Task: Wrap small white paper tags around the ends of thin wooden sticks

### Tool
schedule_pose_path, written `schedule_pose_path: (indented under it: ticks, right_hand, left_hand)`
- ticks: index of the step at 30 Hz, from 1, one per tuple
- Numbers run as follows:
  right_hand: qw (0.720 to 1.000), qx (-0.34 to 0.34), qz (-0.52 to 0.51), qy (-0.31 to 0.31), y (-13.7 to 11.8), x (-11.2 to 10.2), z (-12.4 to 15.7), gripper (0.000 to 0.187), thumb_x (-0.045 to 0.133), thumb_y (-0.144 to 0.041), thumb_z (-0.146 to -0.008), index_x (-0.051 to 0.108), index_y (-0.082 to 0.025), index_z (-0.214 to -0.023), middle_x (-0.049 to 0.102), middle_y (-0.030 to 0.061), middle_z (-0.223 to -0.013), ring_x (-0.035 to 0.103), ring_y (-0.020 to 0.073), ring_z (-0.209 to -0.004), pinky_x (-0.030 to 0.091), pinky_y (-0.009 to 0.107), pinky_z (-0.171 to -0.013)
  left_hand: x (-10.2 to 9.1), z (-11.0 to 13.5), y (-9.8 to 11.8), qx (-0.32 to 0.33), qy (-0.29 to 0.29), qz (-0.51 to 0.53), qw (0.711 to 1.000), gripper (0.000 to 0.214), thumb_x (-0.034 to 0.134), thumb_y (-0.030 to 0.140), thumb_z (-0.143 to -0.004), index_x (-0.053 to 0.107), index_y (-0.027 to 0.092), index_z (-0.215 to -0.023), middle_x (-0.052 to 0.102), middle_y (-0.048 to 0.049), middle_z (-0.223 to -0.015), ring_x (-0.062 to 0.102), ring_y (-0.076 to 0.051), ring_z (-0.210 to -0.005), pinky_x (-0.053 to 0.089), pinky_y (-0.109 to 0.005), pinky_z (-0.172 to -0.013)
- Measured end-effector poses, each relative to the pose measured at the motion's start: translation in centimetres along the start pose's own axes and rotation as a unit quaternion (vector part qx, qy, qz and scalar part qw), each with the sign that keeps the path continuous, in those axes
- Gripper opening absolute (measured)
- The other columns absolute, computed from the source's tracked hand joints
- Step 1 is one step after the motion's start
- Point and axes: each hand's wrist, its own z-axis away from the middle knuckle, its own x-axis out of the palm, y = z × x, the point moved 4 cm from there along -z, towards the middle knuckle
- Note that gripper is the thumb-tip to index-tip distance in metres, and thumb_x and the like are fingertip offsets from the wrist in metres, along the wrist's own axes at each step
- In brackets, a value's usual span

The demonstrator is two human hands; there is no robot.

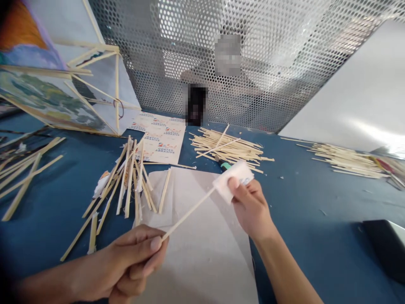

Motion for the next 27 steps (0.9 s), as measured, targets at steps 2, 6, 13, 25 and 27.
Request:
schedule_pose_path:
  ticks: [2, 6, 13, 25, 27]
  right_hand:
    - [0.99, 0.053, 0.071, -0.114, 0.6, 0.7, 0.7, 0.041, 0.07, -0.048, -0.088, 0.057, -0.018, -0.064, 0.041, -0.0017, -0.06, 0.033, 0.0104, -0.055, 0.025, 0.028, -0.051]
    - [0.951, 0.101, 0.143, -0.254, 1.7, 2.4, 1.9, 0.038, 0.061, -0.046, -0.095, 0.057, -0.018, -0.069, 0.038, -0.0025, -0.061, 0.031, 0.0101, -0.056, 0.023, 0.028, -0.052]
    - [0.978, 0.073, 0.108, -0.162, 2.5, 2.1, 1.0, 0.045, 0.073, -0.051, -0.084, 0.056, -0.019, -0.059, 0.048, -0.0015, -0.057, 0.039, 0.0108, -0.054, 0.03, 0.026, -0.049]
    - [0.992, 0.009, 0.121, -0.017, 2.0, 0.4, -0.3, 0.049, 0.068, -0.055, -0.087, 0.055, -0.021, -0.054, 0.046, -0.0028, -0.051, 0.039, 0.0106, -0.048, 0.032, 0.026, -0.046]
    - [0.992, 0.018, 0.121, -0.023, 2.0, 1.1, 0.2, 0.045, 0.073, -0.051, -0.084, 0.056, -0.02, -0.055, 0.049, -0.0023, -0.052, 0.043, 0.0104, -0.049, 0.034, 0.026, -0.047]
  left_hand:
    - [0.0, 0.1, 0.4, -0.005, -0.016, -0.012, 1.0, 0.045, 0.058, 0.058, -0.095, 0.049, 0.019, -0.073, 0.019, 0.0131, -0.048, 0.007, -0.004, -0.035, 0.009, -0.016, -0.032]
    - [-0.1, 0.1, 0.8, 0.004, -0.026, -0.02, 0.999, 0.044, 0.056, 0.057, -0.096, 0.049, 0.019, -0.075, 0.019, 0.0131, -0.048, 0.007, -0.004, -0.035, 0.01, -0.016, -0.032]
    - [-0.4, -0.1, 0.6, 0.023, -0.015, -0.01, 1.0, 0.045, 0.056, 0.058, -0.096, 0.049, 0.019, -0.074, 0.017, 0.0137, -0.048, 0.007, -0.003, -0.034, 0.011, -0.014, -0.031]
    - [-0.4, -0.1, 0.5, 0.025, 0.008, 0.012, 1.0, 0.045, 0.06, 0.058, -0.093, 0.051, 0.019, -0.073, 0.018, 0.0139, -0.047, 0.006, -0.002, -0.034, 0.011, -0.012, -0.031]
    - [-0.3, 0.0, 0.6, 0.022, 0.019, 0.014, 0.999, 0.046, 0.061, 0.059, -0.092, 0.05, 0.019, -0.072, 0.019, 0.0138, -0.047, 0.006, -0.002, -0.035, 0.011, -0.012, -0.031]
